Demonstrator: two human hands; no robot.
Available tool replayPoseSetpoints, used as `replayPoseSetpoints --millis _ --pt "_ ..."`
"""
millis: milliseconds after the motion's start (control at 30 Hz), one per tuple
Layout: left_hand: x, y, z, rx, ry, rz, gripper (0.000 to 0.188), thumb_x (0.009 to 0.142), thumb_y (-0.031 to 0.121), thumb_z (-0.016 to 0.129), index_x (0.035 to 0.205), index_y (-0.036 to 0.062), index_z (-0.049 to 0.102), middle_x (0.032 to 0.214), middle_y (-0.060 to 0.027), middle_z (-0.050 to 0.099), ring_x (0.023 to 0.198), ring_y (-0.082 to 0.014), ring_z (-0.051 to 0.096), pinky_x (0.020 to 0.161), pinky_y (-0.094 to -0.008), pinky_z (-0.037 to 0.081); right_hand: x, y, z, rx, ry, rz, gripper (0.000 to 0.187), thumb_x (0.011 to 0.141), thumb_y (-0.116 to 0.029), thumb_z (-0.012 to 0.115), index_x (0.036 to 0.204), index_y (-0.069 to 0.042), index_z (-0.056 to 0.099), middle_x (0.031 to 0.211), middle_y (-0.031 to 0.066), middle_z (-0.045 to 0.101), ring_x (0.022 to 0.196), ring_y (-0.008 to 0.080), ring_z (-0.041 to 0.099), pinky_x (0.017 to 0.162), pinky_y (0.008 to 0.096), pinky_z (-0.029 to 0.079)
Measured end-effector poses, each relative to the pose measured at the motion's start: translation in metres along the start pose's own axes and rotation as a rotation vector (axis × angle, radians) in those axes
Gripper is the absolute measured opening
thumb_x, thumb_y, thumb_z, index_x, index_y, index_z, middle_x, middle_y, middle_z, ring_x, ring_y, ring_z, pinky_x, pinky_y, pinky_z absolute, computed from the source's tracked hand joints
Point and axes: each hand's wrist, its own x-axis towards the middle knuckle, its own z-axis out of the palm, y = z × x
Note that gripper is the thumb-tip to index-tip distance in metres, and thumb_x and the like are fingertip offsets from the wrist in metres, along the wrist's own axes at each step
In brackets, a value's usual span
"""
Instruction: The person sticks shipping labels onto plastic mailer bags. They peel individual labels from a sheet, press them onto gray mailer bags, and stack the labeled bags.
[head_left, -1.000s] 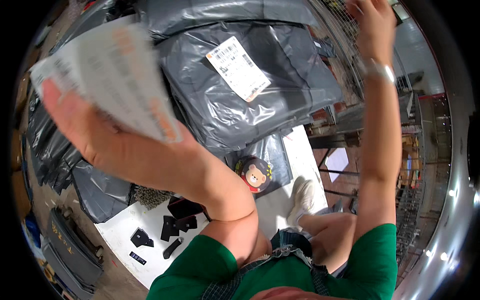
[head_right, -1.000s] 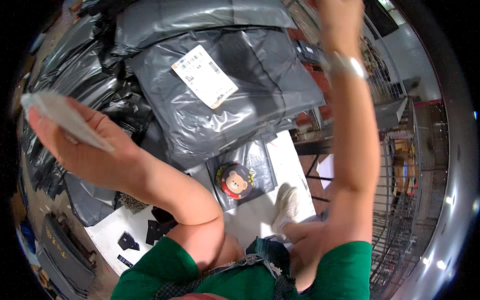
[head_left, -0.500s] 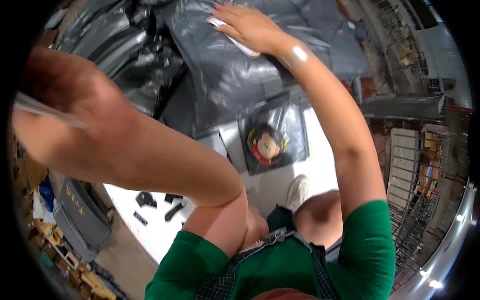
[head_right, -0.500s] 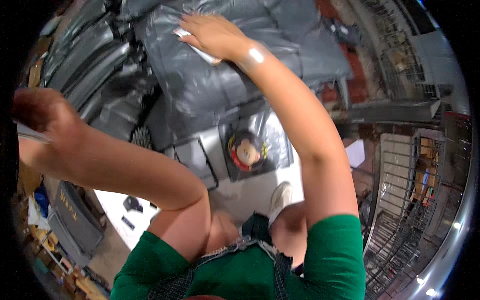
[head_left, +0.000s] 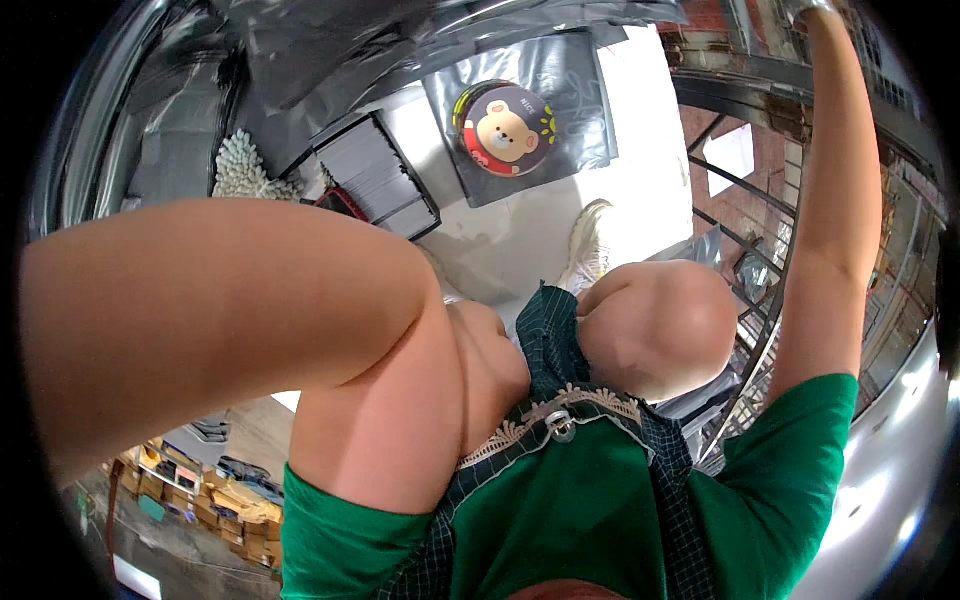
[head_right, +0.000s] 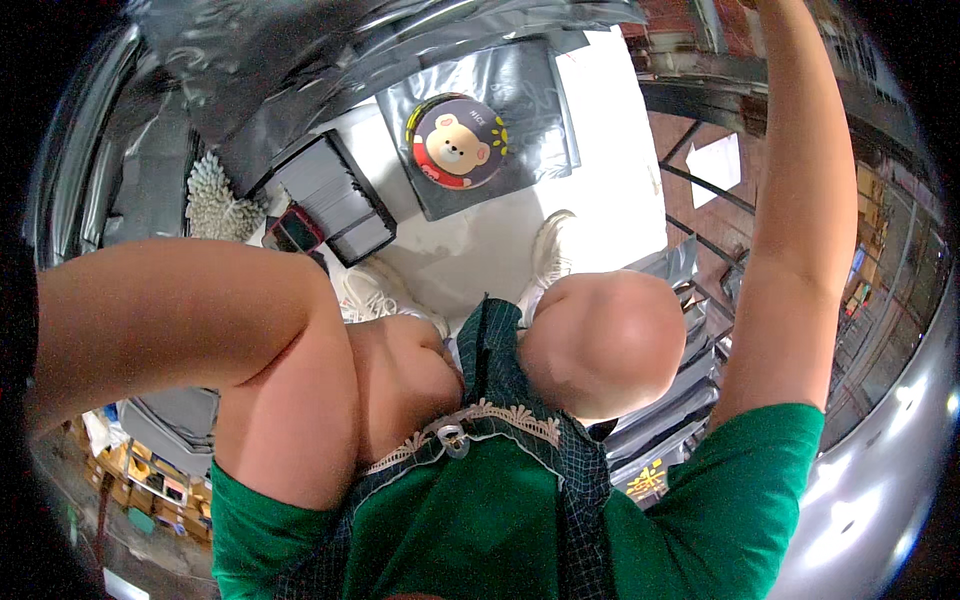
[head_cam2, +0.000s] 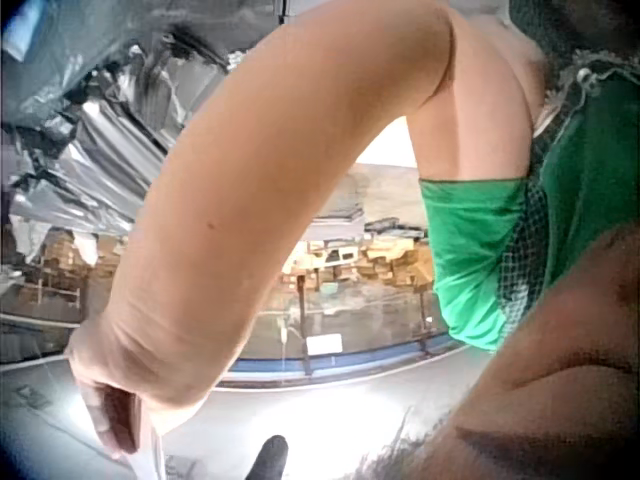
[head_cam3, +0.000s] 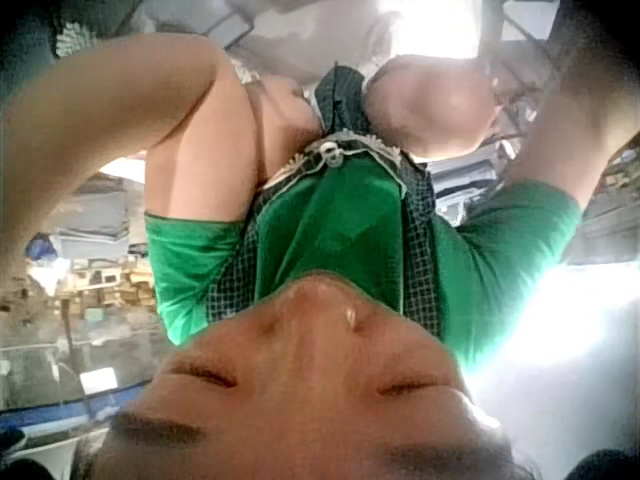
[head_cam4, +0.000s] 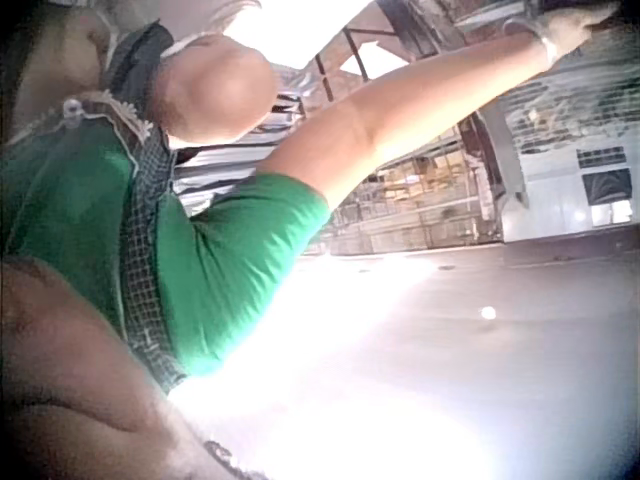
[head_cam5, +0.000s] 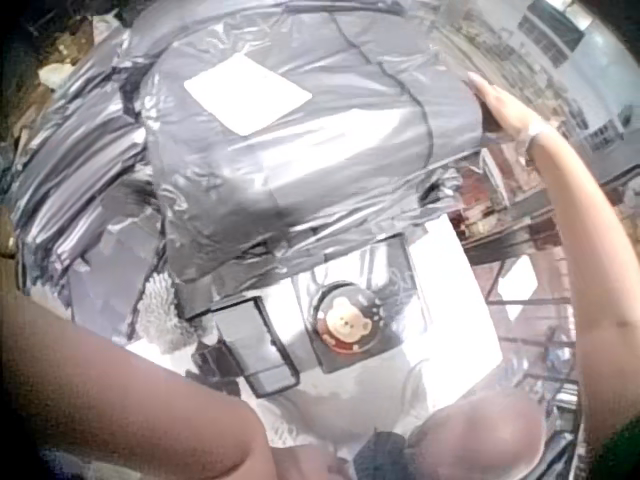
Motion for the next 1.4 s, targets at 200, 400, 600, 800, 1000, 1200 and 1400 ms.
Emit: replayPoseSetpoints --millis 200,400,600,800,1000,1200,1400 --pt "-0.015 -0.007 0.013 0.013 -0.015 -0.077 0.015 0.086 0.011 0.052 0.094 -0.0016 0.055 0.088 -0.0123 0.059 0.076 -0.0141 0.06 0.069 -0.0221 0.05 -0.039 -0.01 0.022 0.098 0.311 0.065 0.064 0.08 -0.054 0.051 0.115 0.0 0.054 0.112 0.0129 0.056 0.104 0.0217 0.051 0.089 0.0318 0.036" --pt "-0.03 -0.003 0.038 0.031 -0.073 -0.1 0.015 0.086 0.011 0.053 0.095 -0.001 0.056 0.088 -0.0119 0.059 0.075 -0.0136 0.06 0.068 -0.0219 0.05 -0.114 0.003 0.032 0.314 0.432 -0.339 0.044 0.083 -0.028 0.059 0.114 0.003 0.054 0.107 0.0124 0.059 0.099 0.0159 0.053 0.088 0.0241 0.038" --pt "-0.041 -0.01 0.046 0.047 -0.095 -0.144 0.016 0.085 0.011 0.053 0.096 -0.0004 0.056 0.088 -0.0115 0.059 0.074 -0.0132 0.059 0.068 -0.0216 0.05 -0.277 -0.059 -0.008 0.057 0.841 -0.138 0.036 0.088 -0.028 0.049 0.107 0.0 0.059 0.114 0.0124 0.056 0.101 0.0196 0.055 0.089 0.0295 0.041" --pt "-0.101 -0.037 -0.012 0.286 0.026 -0.391 0.016 0.085 0.01 0.054 0.097 0.0001 0.056 0.088 -0.0111 0.06 0.074 -0.0128 0.059 0.067 -0.0214 0.049 -0.422 -0.069 -0.143 -0.31 0.899 -0.067 0.035 0.087 -0.028 0.051 0.108 -0.001 0.059 0.115 0.0116 0.056 0.1 0.0194 0.055 0.088 0.0294 0.041" --pt "-0.243 -0.072 -0.115 0.742 0.003 -1.036 0.017 0.085 0.01 0.054 0.098 0.0007 0.057 0.088 -0.0107 0.06 0.073 -0.0123 0.059 0.066 -0.0212 0.049 -0.437 -0.058 -0.023 -0.4 -0.073 -0.048 0.035 0.086 -0.028 0.052 0.108 -0.002 0.059 0.116 0.0108 0.055 0.1 0.0192 0.055 0.087 0.0294 0.042" --pt "-0.371 -0.017 -0.194 1.061 -0.047 -1.577 0.018 0.084 0.01 0.054 0.099 0.0013 0.057 0.088 -0.0103 0.06 0.073 -0.0119 0.059 0.065 -0.021 0.049 -0.393 -0.022 -0.159 -0.651 0.182 0.101 0.035 0.085 -0.027 0.053 0.109 -0.003 0.059 0.117 0.01 0.055 0.099 0.019 0.055 0.087 0.0294 0.042" --pt "-0.391 -0.006 -0.207 1.169 -0.173 -1.733 0.019 0.084 0.01 0.055 0.1 0.0018 0.058 0.088 -0.0099 0.06 0.072 -0.0114 0.059 0.064 -0.0208 0.048 -0.34 0.106 -0.046 0.271 -0.71 0.466 0.043 0.086 -0.033 0.051 0.121 -0.009 0.048 0.123 0.0137 0.049 0.105 0.0221 0.052 0.09 0.033 0.041"
